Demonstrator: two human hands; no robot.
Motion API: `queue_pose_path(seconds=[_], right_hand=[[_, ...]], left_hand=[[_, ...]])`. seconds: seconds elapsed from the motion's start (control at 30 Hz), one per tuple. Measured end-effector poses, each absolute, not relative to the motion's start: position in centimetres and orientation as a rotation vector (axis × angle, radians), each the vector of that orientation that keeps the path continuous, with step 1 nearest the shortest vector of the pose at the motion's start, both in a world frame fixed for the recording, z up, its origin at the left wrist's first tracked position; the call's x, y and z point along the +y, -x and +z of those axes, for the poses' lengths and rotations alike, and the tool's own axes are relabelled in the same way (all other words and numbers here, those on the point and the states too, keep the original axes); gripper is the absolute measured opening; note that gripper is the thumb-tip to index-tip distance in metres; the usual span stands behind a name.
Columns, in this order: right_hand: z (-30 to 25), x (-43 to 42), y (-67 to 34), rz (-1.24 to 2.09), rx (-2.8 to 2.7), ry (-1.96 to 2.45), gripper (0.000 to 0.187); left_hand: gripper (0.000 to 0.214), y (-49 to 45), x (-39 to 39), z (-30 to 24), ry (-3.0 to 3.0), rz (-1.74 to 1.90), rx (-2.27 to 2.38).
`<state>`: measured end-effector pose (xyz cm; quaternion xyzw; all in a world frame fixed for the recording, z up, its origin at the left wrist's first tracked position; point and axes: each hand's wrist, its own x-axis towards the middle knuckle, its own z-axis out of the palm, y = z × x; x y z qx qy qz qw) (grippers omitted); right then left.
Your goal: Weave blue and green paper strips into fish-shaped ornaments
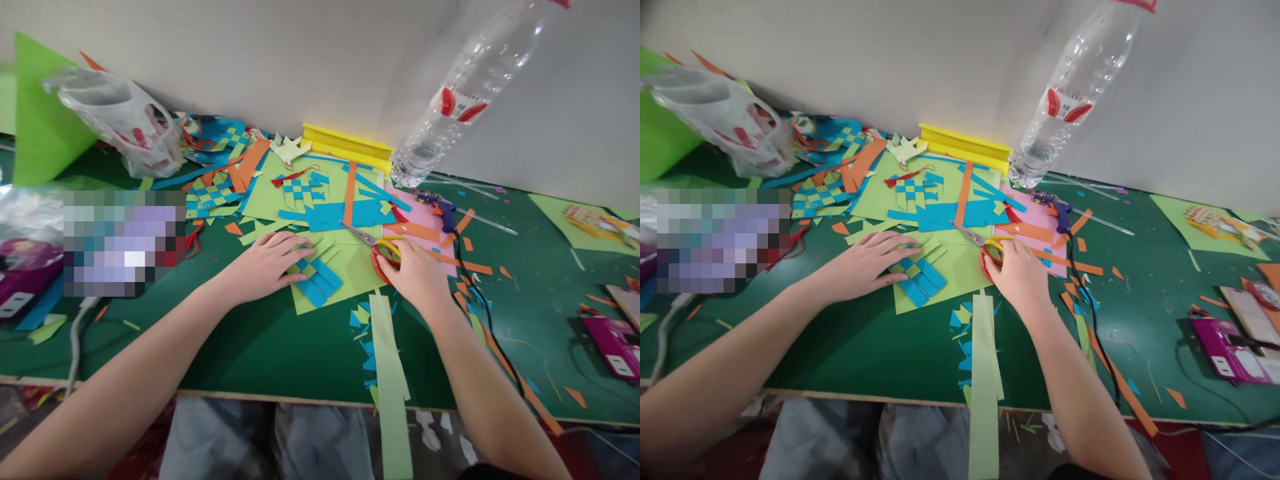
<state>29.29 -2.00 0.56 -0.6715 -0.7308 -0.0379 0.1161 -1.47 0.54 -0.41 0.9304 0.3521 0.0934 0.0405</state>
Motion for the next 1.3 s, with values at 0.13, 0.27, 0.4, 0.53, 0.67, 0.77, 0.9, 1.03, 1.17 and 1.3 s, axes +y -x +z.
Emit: queue_pose_path(seconds=[0.13,0.27,0.4,0.53,0.67,0.77,0.9,1.03,1.17,1.3], right_hand=[[0.5,-1.9,-29.4,-0.167,-2.187,1.936,0.040],[0.3,-1.8,-29.8,-0.301,-2.233,1.861,0.040],[0.3,-1.7,-29.8,-0.329,-2.145,1.721,0.036],[0.6,-2.5,-28.2,-0.244,-2.185,1.406,0.031],[0.6,-4.1,-25.4,-0.112,-2.385,1.150,0.035],[0.4,-5.1,-23.8,-0.012,-2.519,1.056,0.039],[0.0,-5.5,-23.2,0.004,-2.564,1.030,0.043],[-0.1,-5.4,-23.3,0.025,-2.568,1.041,0.041],[-0.1,-5.2,-23.3,0.046,-2.563,1.028,0.039],[-0.1,-5.2,-23.3,0.052,-2.564,1.010,0.039]], left_hand=[[0.043,1.5,0.7,-0.7,-2.873,0.260,1.088],[0.044,1.5,0.7,-0.8,-2.872,0.256,1.096],[0.044,1.6,0.6,-0.5,-2.874,0.288,1.107],[0.052,2.1,0.7,0.1,-2.843,0.327,1.082],[0.067,2.9,1.0,0.3,-2.791,0.363,1.065],[0.070,3.1,1.1,0.0,-2.786,0.372,1.055],[0.066,2.8,1.1,-0.1,-2.803,0.378,1.047],[0.059,2.6,1.0,0.1,-2.827,0.369,0.982],[0.057,2.5,1.0,0.1,-2.834,0.379,0.937],[0.056,2.5,1.1,0.0,-2.833,0.360,0.947]])
